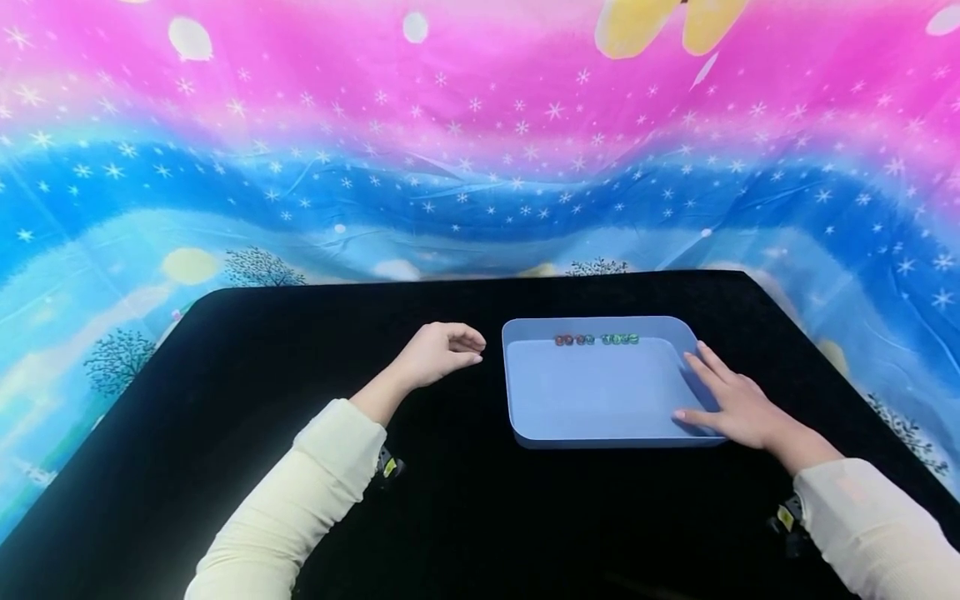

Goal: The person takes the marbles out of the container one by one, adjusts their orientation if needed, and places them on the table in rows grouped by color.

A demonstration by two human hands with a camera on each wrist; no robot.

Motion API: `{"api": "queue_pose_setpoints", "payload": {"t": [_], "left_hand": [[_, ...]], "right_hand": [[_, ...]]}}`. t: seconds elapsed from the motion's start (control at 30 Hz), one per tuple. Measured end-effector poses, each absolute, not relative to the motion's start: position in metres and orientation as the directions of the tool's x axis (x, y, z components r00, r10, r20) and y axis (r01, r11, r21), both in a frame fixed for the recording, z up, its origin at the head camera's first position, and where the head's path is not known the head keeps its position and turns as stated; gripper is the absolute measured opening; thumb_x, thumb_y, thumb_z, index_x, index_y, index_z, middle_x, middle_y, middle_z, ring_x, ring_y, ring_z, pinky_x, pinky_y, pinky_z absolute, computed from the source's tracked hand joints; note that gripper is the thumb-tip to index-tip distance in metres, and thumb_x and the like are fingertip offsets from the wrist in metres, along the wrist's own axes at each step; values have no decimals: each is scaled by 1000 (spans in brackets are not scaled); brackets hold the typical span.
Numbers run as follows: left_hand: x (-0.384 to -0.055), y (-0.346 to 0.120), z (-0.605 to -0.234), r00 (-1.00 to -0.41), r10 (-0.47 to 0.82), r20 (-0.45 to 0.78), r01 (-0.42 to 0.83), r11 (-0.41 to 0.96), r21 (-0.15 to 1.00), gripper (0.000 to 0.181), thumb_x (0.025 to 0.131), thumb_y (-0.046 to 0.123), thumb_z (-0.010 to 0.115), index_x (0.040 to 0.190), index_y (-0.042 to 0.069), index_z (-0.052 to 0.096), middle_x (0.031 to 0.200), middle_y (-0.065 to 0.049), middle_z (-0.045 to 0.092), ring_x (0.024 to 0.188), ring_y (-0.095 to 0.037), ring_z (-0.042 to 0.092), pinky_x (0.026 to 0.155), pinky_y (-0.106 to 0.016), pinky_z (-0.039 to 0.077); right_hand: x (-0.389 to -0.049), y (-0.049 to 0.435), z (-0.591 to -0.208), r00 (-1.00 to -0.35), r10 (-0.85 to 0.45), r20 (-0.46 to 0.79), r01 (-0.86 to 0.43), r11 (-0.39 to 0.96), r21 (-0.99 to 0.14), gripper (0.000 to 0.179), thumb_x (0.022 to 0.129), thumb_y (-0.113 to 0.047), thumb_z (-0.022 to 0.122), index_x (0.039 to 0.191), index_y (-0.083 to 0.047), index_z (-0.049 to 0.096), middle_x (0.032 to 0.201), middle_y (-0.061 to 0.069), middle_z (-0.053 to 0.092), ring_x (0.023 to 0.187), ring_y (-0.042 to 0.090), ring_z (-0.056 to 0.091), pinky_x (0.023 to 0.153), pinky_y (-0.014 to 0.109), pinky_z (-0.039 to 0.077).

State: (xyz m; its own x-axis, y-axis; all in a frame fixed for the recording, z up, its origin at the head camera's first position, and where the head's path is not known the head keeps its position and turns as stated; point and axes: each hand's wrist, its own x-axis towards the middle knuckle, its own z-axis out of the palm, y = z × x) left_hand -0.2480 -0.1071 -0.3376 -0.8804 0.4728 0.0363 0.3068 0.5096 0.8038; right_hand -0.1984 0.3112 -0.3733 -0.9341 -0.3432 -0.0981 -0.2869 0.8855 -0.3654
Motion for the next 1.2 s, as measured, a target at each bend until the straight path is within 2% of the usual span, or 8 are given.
{"api": "queue_pose_setpoints", "payload": {"t": [0.23,0.9,1.2], "left_hand": [[-251,-89,-337,-885,465,18,283,508,813,24,80,14,62,103,6,62,96,-1,62,88,-11,57,75,-25,46],[-261,-52,-339,-869,495,8,276,472,837,27,83,12,58,110,9,59,106,-2,58,97,-11,54,76,-22,45],[-269,-34,-342,-872,488,-17,259,491,832,35,83,11,58,117,8,54,114,-2,55,104,-14,50,78,-23,44]], "right_hand": [[-198,311,-372,-932,-348,-102,-290,885,-365,89,79,-45,56,137,0,7,140,17,-14,122,46,4,86,64,11],[-198,312,-373,-933,-348,-96,-291,882,-371,88,79,-44,56,137,0,7,141,16,-15,122,46,4,86,65,11],[-198,312,-373,-932,-346,-107,-286,885,-367,88,80,-45,56,138,-1,6,140,15,-16,122,46,3,85,64,12]]}}
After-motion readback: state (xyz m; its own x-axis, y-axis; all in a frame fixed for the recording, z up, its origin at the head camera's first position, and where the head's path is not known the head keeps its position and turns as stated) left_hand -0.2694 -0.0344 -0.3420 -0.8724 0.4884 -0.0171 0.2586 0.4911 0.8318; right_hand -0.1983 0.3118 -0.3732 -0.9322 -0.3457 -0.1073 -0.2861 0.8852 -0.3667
